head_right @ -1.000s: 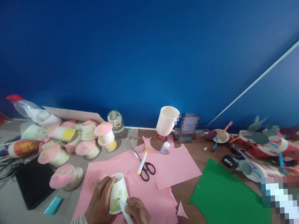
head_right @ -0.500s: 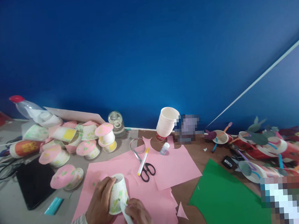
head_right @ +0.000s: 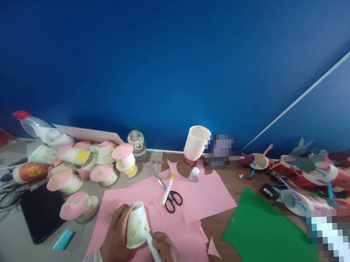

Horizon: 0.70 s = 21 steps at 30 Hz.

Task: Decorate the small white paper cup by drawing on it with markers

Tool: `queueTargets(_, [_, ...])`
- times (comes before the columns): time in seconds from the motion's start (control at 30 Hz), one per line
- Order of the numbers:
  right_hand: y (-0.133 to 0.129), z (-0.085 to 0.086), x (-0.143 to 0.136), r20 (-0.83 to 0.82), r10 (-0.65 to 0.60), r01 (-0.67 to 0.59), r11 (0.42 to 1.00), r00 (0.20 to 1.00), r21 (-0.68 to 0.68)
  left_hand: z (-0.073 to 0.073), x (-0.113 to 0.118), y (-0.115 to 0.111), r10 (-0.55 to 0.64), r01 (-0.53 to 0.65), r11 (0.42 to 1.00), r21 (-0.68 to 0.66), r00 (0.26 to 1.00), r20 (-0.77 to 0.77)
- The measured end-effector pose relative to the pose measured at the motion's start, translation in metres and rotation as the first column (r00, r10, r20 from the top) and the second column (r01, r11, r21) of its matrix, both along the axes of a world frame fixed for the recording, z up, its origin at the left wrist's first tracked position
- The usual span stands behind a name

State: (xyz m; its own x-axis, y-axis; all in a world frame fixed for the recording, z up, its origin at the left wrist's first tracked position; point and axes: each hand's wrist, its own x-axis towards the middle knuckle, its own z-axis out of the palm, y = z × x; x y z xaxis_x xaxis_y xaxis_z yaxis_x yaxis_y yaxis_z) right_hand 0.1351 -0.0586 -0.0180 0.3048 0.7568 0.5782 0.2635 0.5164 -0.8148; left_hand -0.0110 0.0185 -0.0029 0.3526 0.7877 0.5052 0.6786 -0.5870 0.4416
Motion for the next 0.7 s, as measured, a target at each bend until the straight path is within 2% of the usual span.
queueTargets(0.07, [0.001,0.003,0.000,-0.005,-0.010,0.010,1.000,1.000,0.017,0.001,0.001,0.001,0.006,-0.005,0.999,-0.038,1.000,0.028])
queueTargets(0.2, [0.002,0.010,-0.006,-0.063,-0.150,0.152,0.988,0.987,0.032,0.002,0.001,-0.001,-0.004,0.007,0.998,-0.062,0.999,0.052])
queueTargets(0.3, [0.002,0.012,-0.009,-0.053,-0.136,0.137,0.991,0.989,0.010,0.003,0.001,-0.002,-0.019,0.023,0.997,-0.079,0.998,0.056])
queueTargets(0.53, [0.001,0.002,-0.008,0.054,-0.231,0.234,0.972,0.971,-0.039,0.004,0.002,-0.002,-0.023,0.028,0.996,-0.085,0.998,0.054])
queueTargets(0.7, [0.000,-0.002,-0.006,0.085,-0.233,0.237,0.971,0.969,-0.036,0.006,0.002,-0.003,-0.049,0.055,0.993,-0.105,0.997,0.058])
